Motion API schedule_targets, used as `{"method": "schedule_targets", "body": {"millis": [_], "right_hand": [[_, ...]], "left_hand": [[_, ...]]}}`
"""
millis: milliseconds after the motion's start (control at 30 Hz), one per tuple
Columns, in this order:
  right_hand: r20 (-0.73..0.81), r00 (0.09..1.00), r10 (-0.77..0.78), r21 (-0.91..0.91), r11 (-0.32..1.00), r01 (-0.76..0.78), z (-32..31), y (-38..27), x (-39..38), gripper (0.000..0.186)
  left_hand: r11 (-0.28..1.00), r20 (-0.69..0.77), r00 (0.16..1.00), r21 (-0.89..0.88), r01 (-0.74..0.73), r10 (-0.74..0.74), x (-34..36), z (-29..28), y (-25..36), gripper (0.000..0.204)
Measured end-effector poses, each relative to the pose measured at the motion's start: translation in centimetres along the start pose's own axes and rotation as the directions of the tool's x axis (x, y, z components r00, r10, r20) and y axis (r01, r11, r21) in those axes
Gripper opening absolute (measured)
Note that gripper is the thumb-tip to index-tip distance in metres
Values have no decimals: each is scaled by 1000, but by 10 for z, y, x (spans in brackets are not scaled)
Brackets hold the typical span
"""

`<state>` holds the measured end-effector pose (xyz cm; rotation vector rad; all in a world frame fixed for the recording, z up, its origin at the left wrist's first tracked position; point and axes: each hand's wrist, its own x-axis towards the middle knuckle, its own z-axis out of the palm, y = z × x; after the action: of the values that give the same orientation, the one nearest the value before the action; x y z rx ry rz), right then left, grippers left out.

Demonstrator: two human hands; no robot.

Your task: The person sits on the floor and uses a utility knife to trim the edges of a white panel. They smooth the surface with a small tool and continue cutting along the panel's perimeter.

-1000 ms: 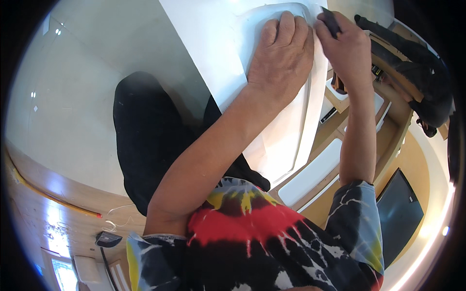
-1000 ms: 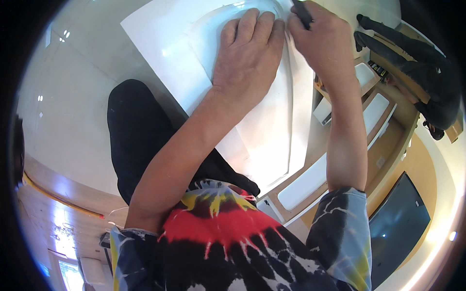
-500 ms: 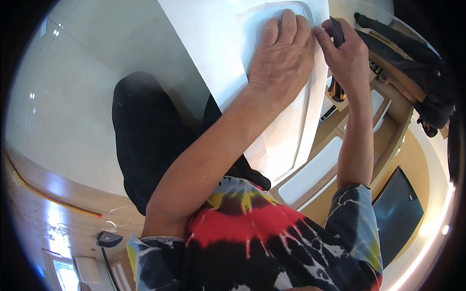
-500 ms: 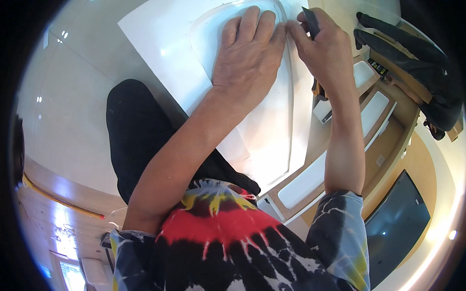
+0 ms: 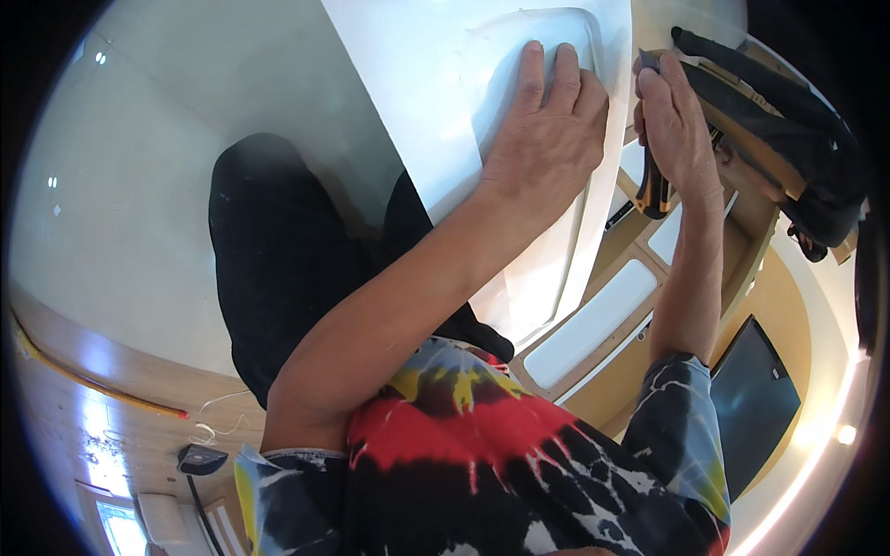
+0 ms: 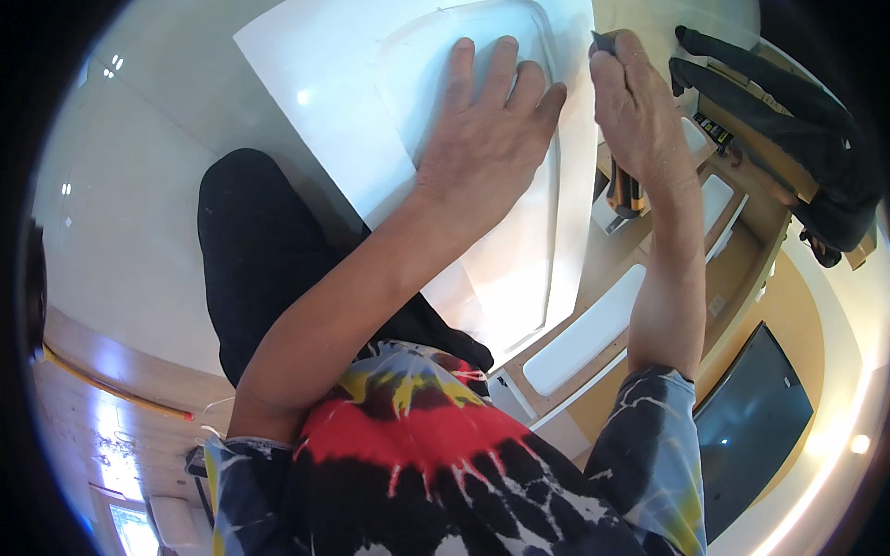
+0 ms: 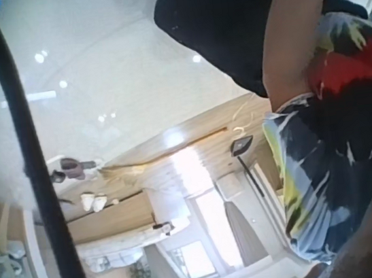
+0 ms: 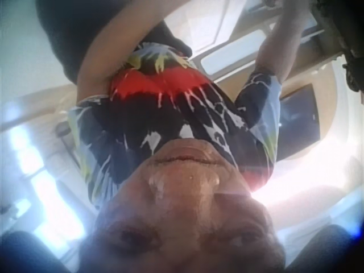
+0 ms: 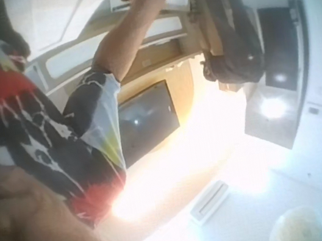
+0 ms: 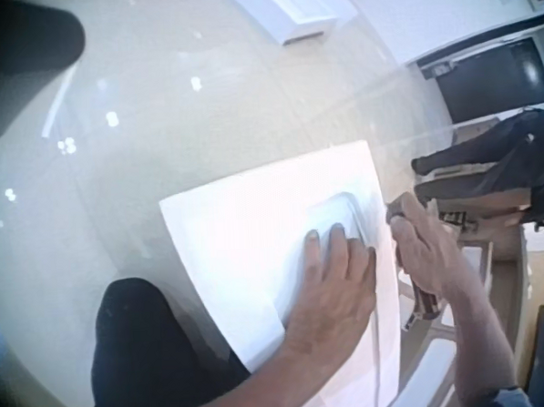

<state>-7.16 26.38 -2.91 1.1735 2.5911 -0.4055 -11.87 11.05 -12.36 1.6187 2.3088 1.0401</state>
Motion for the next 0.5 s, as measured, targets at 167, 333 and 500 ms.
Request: {"method": "schedule_targets", "body": {"millis": [167,333,500], "right_hand": [[15,998,-66,-65,996,67,0,-7,-14,19],[-47,999,-14,-26,1000,13,1,-13,-18,23],[-60,991,117,191,976,-104,0,-9,-23,26]], "left_hand": [[998,42,999,64,-20,18,-10,-10,3,44],[992,41,999,118,-35,30,-7,-10,0,48],[993,-9,999,108,54,-53,20,-3,-8,49]]}}
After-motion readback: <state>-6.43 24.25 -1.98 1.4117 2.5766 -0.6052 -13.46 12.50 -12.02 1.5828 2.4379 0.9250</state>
